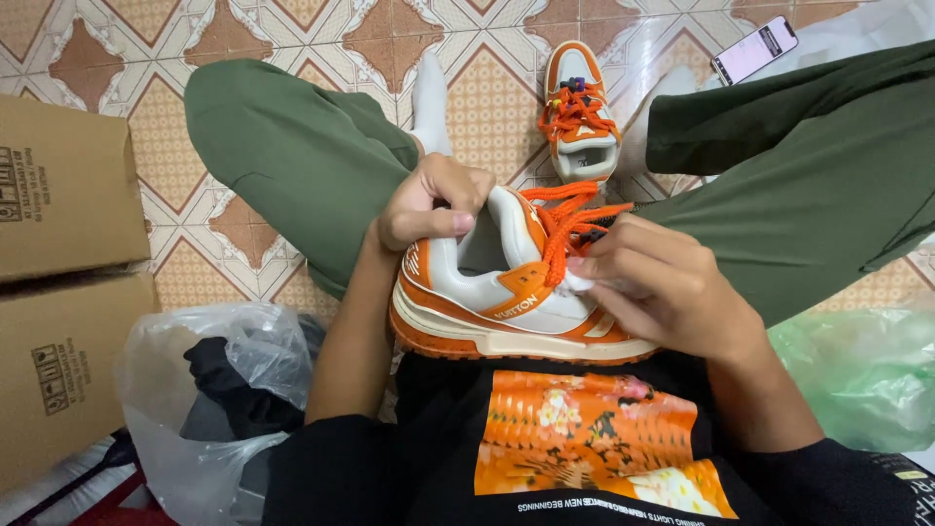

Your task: The person is cleaning an orange and white sneaker by wiping it thoroughly with a white cloth while sitting on the floor.

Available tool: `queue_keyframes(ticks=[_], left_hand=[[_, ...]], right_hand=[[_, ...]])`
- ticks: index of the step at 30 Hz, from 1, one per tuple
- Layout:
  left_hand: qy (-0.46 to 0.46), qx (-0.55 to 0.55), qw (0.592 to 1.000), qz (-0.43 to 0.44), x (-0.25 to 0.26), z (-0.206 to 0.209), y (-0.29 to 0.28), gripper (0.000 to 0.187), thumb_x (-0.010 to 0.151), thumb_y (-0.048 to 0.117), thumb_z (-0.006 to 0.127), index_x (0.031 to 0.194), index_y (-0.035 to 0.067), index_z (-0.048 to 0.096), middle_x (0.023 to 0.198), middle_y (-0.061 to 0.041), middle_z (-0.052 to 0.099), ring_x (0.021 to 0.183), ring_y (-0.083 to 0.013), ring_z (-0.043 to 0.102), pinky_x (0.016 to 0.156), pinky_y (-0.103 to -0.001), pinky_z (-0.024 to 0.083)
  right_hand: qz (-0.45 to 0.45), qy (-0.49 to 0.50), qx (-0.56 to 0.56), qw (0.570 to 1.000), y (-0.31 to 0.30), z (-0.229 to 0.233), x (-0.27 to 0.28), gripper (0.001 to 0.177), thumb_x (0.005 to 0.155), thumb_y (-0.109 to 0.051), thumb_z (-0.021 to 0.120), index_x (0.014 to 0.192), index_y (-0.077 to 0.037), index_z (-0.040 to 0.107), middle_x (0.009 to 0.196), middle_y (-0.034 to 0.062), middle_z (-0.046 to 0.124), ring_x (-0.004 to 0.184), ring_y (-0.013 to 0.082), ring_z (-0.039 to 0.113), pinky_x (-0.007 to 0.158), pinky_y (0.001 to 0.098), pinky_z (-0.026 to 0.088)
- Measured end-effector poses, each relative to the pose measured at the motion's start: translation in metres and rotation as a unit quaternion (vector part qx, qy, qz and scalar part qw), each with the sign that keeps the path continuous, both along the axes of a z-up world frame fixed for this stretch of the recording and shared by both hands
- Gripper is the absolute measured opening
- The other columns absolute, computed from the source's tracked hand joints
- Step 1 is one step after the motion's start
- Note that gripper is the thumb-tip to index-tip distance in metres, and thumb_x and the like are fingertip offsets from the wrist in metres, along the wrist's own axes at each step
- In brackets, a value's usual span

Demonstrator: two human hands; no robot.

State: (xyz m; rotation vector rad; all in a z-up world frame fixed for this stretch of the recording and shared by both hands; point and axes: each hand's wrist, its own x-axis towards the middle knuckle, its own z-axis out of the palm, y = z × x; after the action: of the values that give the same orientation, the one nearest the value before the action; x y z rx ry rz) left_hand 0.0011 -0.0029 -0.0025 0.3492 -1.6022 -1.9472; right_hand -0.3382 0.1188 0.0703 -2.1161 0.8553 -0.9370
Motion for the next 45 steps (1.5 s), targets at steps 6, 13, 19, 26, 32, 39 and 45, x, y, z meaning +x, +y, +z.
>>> queue_keyframes(ticks=[6,13,19,26,32,39,45], left_hand=[[0.0,0.007,1.0,0.007,-0.005,-0.001,0.003,0.051,0.11,0.032,0.076,0.067,0.01,0.062,0.064,0.0,0.052,0.076,-0.0131,0.04,0.076,-0.034,0.031],[0.016,0.151,0.988,0.04,-0.009,-0.004,0.009,0.038,0.114,0.019,0.076,0.08,0.002,0.079,0.081,-0.001,0.06,0.076,-0.0127,0.051,0.073,-0.03,0.038],[0.032,0.099,0.994,0.046,-0.014,-0.021,0.002,0.055,0.119,0.013,0.07,0.066,0.001,0.073,0.073,-0.008,0.058,0.061,-0.01,0.054,0.06,-0.03,0.045],[-0.049,0.173,0.978,0.106,-0.018,-0.01,0.001,0.054,0.116,0.026,0.072,0.067,0.005,0.073,0.065,-0.007,0.066,0.059,-0.0139,0.055,0.059,-0.03,0.038],[-0.067,0.173,0.976,0.116,-0.018,-0.009,-0.002,0.059,0.118,0.031,0.07,0.063,0.008,0.07,0.058,-0.005,0.061,0.053,-0.0128,0.051,0.057,-0.029,0.036],[-0.083,0.231,0.958,0.149,-0.013,-0.016,-0.001,0.062,0.121,0.029,0.068,0.061,0.012,0.067,0.056,-0.002,0.057,0.052,-0.0111,0.046,0.057,-0.029,0.033],[-0.113,0.246,0.949,0.161,-0.019,-0.011,-0.006,0.061,0.12,0.032,0.068,0.061,0.015,0.069,0.057,0.002,0.059,0.053,-0.0102,0.051,0.056,-0.028,0.035]], right_hand=[[0.022,0.1,0.075,0.992,-0.007,-0.004,-0.033,0.013,0.118,-0.015,0.079,0.121,-0.002,0.08,0.106,0.0108,0.072,0.091,0.0309,0.069,0.084,0.0429,0.055],[-0.022,0.0,-0.003,1.0,0.011,0.004,-0.013,0.02,0.114,-0.004,0.079,0.127,0.011,0.082,0.105,0.0226,0.077,0.087,0.0359,0.073,0.083,0.0412,0.059],[-0.091,-0.111,-0.066,0.987,0.023,-0.02,0.009,0.01,0.099,0.005,0.093,0.108,0.006,0.091,0.096,0.0189,0.084,0.068,0.0327,0.074,0.062,0.0442,0.062],[-0.051,0.049,-0.001,0.997,0.025,-0.013,-0.039,0.009,0.11,0.005,0.084,0.119,0.009,0.082,0.111,0.0242,0.081,0.095,0.0359,0.079,0.089,0.042,0.065],[-0.081,0.012,-0.003,0.997,0.014,-0.012,-0.012,0.017,0.112,0.004,0.087,0.127,0.009,0.081,0.113,0.0237,0.082,0.094,0.0347,0.076,0.088,0.041,0.061],[-0.042,0.037,-0.042,0.998,-0.02,-0.004,0.003,0.018,0.118,0.006,0.079,0.134,0.013,0.083,0.116,0.0251,0.08,0.095,0.0364,0.074,0.089,0.045,0.061],[-0.059,0.137,0.031,0.988,0.002,-0.019,-0.052,0.018,0.12,-0.007,0.086,0.135,0.003,0.086,0.101,0.0118,0.071,0.084,0.0231,0.067,0.076,0.0382,0.056]])
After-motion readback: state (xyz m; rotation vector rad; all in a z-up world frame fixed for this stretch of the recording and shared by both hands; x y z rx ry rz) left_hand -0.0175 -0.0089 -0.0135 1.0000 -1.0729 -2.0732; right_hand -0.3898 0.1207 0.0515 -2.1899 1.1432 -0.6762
